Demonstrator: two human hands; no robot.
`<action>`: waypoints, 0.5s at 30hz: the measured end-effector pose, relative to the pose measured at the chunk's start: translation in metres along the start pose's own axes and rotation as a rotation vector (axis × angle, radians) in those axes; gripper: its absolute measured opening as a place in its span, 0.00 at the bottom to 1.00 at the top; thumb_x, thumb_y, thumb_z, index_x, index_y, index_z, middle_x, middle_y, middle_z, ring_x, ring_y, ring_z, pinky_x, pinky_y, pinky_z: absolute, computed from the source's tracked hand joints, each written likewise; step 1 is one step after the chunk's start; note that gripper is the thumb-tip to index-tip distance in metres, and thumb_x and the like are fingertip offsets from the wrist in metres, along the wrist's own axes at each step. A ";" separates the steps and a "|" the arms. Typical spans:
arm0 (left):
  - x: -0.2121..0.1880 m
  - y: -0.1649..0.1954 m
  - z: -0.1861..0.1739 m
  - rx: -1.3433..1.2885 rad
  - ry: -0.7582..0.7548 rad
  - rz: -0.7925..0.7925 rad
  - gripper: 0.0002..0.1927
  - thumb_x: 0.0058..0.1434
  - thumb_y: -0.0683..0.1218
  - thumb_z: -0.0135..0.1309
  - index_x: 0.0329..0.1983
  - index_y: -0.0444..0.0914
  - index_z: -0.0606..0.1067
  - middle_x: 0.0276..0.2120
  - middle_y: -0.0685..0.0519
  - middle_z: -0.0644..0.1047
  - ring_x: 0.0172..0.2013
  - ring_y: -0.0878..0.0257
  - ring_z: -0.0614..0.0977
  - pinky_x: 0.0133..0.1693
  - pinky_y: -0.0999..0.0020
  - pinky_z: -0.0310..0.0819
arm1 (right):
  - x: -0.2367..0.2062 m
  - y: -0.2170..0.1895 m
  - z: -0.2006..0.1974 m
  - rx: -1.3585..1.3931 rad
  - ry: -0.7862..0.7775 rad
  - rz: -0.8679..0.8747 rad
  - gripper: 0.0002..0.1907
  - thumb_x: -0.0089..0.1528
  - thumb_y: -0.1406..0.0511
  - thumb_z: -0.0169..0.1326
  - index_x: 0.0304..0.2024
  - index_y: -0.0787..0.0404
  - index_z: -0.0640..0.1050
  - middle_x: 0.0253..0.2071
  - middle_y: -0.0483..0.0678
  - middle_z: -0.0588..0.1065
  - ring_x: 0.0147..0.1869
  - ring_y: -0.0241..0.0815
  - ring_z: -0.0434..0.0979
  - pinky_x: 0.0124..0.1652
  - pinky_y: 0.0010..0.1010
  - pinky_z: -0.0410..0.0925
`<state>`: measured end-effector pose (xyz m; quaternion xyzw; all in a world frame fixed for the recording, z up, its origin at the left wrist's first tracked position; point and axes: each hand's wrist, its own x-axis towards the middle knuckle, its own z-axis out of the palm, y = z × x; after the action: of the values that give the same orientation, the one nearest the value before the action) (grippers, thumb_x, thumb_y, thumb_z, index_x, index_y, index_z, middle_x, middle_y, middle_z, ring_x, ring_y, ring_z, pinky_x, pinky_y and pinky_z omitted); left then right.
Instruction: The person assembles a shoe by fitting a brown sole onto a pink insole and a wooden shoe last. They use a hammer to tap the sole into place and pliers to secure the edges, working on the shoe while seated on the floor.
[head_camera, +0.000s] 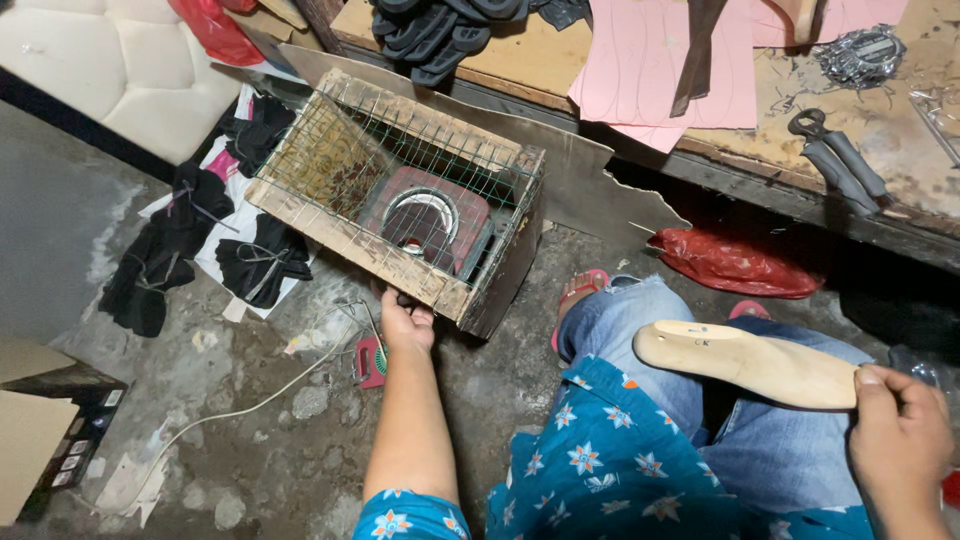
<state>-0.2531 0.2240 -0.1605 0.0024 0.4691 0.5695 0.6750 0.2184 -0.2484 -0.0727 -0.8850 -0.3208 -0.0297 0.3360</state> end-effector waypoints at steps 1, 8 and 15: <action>0.002 0.000 0.001 0.000 -0.011 -0.002 0.17 0.66 0.52 0.53 0.49 0.36 0.73 0.47 0.50 0.77 0.51 0.53 0.79 0.53 0.54 0.79 | 0.000 0.000 0.000 0.001 0.002 -0.001 0.14 0.74 0.60 0.51 0.46 0.65 0.79 0.45 0.57 0.74 0.53 0.50 0.74 0.62 0.37 0.67; 0.010 -0.003 0.010 -0.018 -0.080 0.032 0.21 0.68 0.54 0.45 0.54 0.36 0.74 0.54 0.50 0.79 0.57 0.55 0.79 0.60 0.55 0.73 | 0.000 0.000 0.001 0.062 0.000 0.003 0.14 0.75 0.60 0.52 0.46 0.65 0.79 0.46 0.57 0.74 0.54 0.49 0.74 0.62 0.35 0.66; 0.004 -0.001 0.024 -0.019 -0.170 0.013 0.25 0.69 0.59 0.42 0.58 0.37 0.74 0.57 0.49 0.78 0.58 0.53 0.78 0.63 0.53 0.69 | 0.000 -0.007 -0.002 0.066 -0.004 0.017 0.14 0.77 0.60 0.53 0.47 0.67 0.79 0.47 0.57 0.74 0.54 0.48 0.74 0.61 0.35 0.67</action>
<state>-0.2374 0.2395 -0.1498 0.0472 0.4047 0.5761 0.7085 0.2151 -0.2453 -0.0675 -0.8762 -0.3147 -0.0146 0.3648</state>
